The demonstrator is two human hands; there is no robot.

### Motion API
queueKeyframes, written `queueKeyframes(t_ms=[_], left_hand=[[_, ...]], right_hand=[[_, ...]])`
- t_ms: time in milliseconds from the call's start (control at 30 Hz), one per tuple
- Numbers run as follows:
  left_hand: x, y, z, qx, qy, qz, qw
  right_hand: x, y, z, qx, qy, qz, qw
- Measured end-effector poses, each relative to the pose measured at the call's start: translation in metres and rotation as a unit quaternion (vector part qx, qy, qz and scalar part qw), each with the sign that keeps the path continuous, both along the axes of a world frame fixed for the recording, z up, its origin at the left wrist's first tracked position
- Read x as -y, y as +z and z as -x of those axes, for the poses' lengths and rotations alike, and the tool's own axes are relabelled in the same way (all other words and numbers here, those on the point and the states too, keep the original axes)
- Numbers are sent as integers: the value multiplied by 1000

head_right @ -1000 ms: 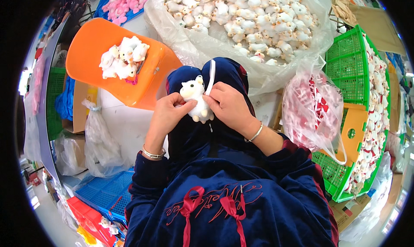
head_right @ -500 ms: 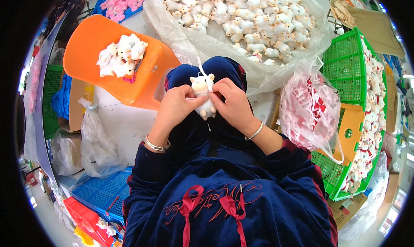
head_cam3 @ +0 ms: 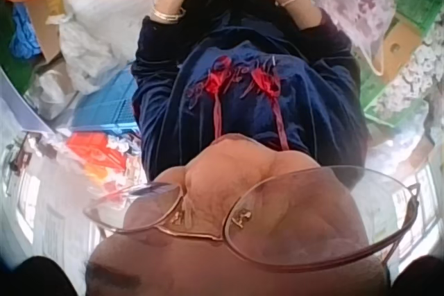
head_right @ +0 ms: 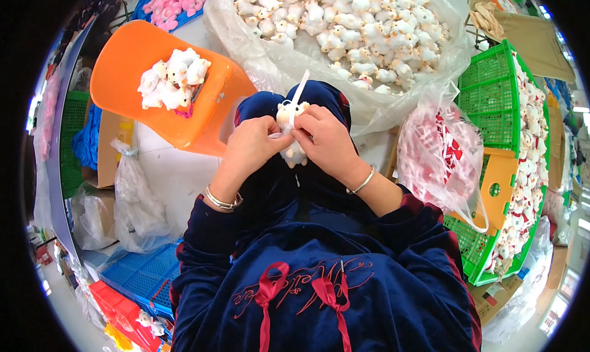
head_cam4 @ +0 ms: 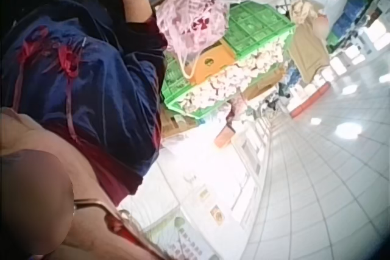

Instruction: The person ties a white ribbon around the neck of a small white plush toy, then places it on an orange stool. They repeat this process with a second plush toy, tying a red ribbon around its neck before placing it on the stool.

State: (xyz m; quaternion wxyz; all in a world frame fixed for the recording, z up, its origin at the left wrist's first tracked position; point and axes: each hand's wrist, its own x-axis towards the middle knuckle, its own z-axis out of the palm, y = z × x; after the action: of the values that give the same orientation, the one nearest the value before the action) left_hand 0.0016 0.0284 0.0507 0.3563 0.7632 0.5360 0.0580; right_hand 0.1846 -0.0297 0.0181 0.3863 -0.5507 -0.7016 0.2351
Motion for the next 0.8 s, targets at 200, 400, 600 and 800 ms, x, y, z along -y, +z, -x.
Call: queueKeyframes(t_ms=[200, 400, 600, 800], left_hand=[[-11, -19, 22, 268, -19, 181, 946], [-9, -18, 11, 372, 48, 288, 881], [-2, -38, 7, 455, -33, 267, 849], [14, -39, -12, 450, 5, 111, 886]], right_hand=[[1, -1, 3, 6, 0, -37, 999], [2, -18, -11, -88, 45, -62, 993], [2, -3, -11, -166, 41, 34, 985], [-2, 12, -11, -232, 61, 100, 966]])
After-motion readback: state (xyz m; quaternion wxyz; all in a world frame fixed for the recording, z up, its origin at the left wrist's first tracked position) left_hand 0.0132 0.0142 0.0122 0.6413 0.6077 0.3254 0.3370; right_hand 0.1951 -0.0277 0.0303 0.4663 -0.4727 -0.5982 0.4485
